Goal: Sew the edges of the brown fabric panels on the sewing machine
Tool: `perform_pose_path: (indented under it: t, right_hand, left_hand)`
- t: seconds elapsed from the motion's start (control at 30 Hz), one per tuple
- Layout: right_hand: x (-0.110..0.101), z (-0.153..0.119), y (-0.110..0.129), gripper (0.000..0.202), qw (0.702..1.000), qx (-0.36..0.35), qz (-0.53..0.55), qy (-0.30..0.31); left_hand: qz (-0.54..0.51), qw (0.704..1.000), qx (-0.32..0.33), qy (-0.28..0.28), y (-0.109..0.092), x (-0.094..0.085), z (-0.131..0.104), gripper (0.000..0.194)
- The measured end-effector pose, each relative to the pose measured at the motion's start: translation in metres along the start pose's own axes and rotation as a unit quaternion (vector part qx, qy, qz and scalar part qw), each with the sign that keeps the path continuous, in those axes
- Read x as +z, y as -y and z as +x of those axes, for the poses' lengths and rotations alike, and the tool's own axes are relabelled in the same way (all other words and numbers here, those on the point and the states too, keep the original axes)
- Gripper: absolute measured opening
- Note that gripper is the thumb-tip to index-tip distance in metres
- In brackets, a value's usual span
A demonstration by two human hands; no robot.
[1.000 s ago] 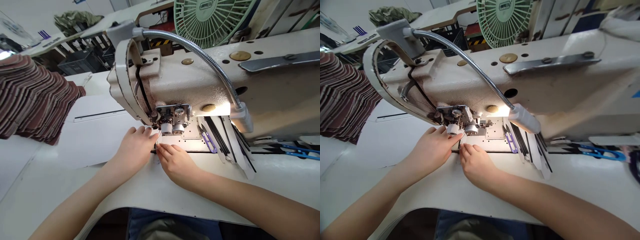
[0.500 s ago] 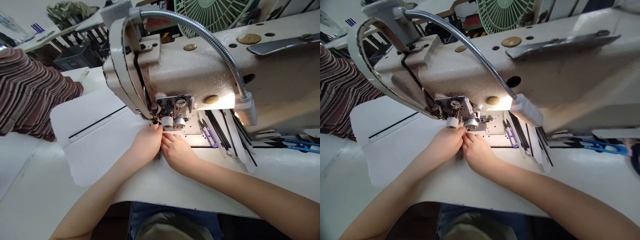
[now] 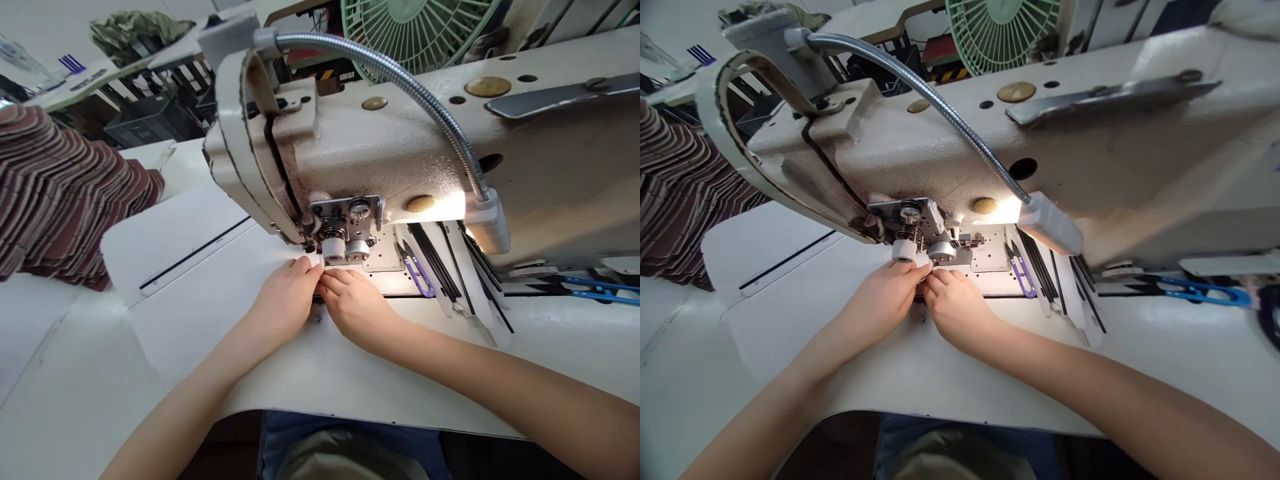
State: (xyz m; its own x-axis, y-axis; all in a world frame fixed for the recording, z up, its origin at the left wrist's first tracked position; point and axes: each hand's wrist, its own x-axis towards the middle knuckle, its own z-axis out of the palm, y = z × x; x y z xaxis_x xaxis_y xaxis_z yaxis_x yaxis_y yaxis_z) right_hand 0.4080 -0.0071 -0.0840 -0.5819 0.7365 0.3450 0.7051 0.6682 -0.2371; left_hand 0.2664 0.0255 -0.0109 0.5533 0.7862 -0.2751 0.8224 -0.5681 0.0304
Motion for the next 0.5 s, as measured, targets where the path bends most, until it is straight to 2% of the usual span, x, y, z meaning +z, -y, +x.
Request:
perform_pose_path:
  t: [0.23, 0.37, 0.5]
  right_hand:
    - [0.005, 0.001, -0.003, 0.03, 0.999, 0.022, -0.011, -0.048]
    - [0.0, -0.001, -0.006, 0.031, 0.995, 0.014, 0.031, -0.089]
    - [-0.009, -0.002, -0.007, 0.03, 0.988, 0.016, 0.101, -0.118]
  left_hand:
    - [-0.006, 1.0, -0.021, -0.006, 0.004, 0.008, 0.007, 0.034]
    - [-0.031, 0.998, -0.02, -0.044, 0.01, 0.015, 0.006, 0.031]
    - [-0.099, 0.99, 0.015, -0.1, 0.02, 0.026, 0.003, 0.029]
